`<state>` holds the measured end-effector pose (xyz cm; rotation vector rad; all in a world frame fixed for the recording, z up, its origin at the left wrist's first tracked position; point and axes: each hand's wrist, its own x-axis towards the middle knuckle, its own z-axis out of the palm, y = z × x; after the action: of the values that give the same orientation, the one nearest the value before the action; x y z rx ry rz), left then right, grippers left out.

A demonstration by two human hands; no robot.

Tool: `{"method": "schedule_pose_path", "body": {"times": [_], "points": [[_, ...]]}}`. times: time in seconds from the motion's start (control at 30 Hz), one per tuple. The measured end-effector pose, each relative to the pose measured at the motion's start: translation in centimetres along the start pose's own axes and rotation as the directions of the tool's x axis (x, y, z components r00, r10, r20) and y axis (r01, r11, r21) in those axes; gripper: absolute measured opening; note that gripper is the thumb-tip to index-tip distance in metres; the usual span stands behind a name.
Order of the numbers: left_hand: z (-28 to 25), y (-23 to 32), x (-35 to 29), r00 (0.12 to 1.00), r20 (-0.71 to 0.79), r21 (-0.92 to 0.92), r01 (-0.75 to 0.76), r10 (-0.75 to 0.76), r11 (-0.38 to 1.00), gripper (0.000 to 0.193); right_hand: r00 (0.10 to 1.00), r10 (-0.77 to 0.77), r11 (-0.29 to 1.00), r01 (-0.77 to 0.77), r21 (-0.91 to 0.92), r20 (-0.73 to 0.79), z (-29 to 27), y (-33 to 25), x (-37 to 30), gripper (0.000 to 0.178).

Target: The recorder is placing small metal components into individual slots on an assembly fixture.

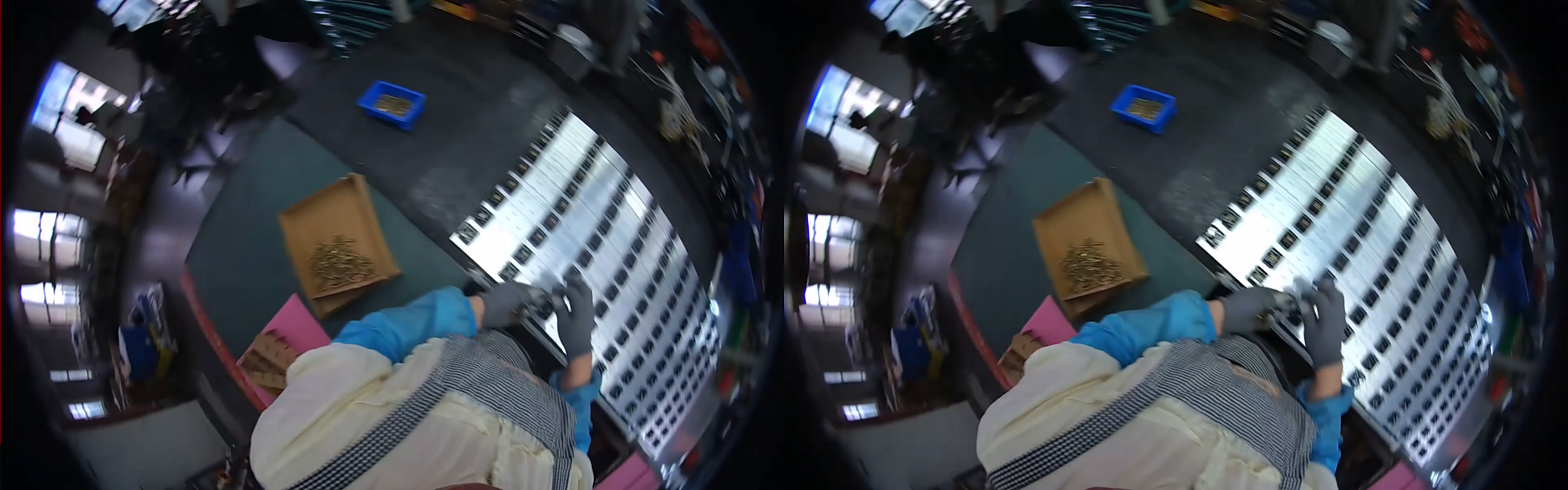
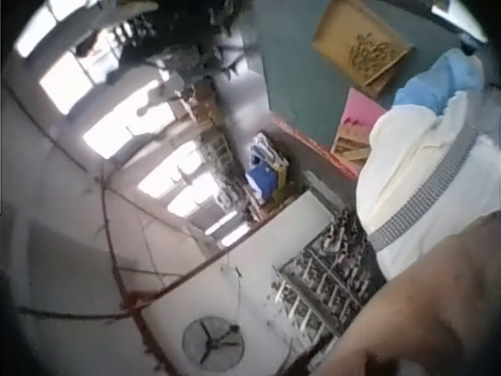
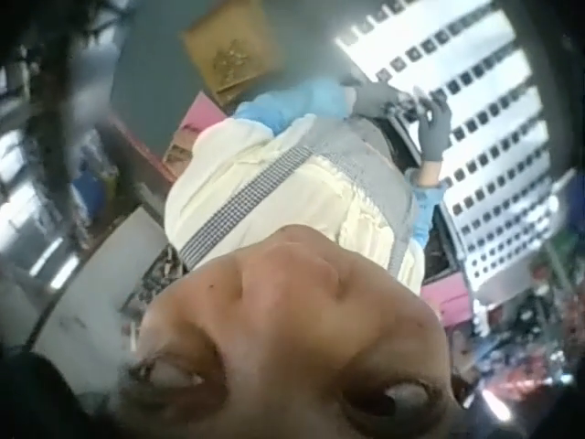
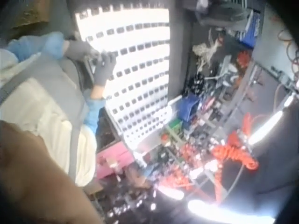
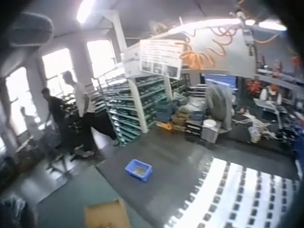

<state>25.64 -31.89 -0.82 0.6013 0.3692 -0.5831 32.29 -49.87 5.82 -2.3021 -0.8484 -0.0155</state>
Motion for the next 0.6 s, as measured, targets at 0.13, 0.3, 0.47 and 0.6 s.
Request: {"method": "schedule_pose_path", "body": {"times": [0.13, 0.3, 0.47, 0.6], "points": [[1.5, 1.3, -1.4, 0.996, -0.046, 0.065, 0.085, -0.082, 0.994, 0.028, 0.993, 0.031, 0.99, -0.045, 0.131, 0.113, -0.2, -1.4, 0.2, 0.016], [1.5, 1.6, -1.0, 0.998, -0.05, 0.1, 0.052, -0.047, 0.994, 0.031, 0.973, 0.115, 0.914, -0.182, 0.362, 0.201, -0.4, -2.5, 1.3, 0.011], [0.5, 1.2, -0.6, 0.996, -0.091, -0.108, -0.019, 0.009, 0.994, 0.014, 0.983, 0.163, 0.979, -0.152, 0.134, -0.081, -0.5, 1.9, 1.1, 0.01], [-7.6, -5.4, 6.7, 0.841, 0.165, 0.654, -0.485, 0.516, 0.581, 0.03, 0.979, 0.179, 0.984, -0.177, 0.024, -0.1, -0.4, 5.7, 0.9, 0.012]]}}
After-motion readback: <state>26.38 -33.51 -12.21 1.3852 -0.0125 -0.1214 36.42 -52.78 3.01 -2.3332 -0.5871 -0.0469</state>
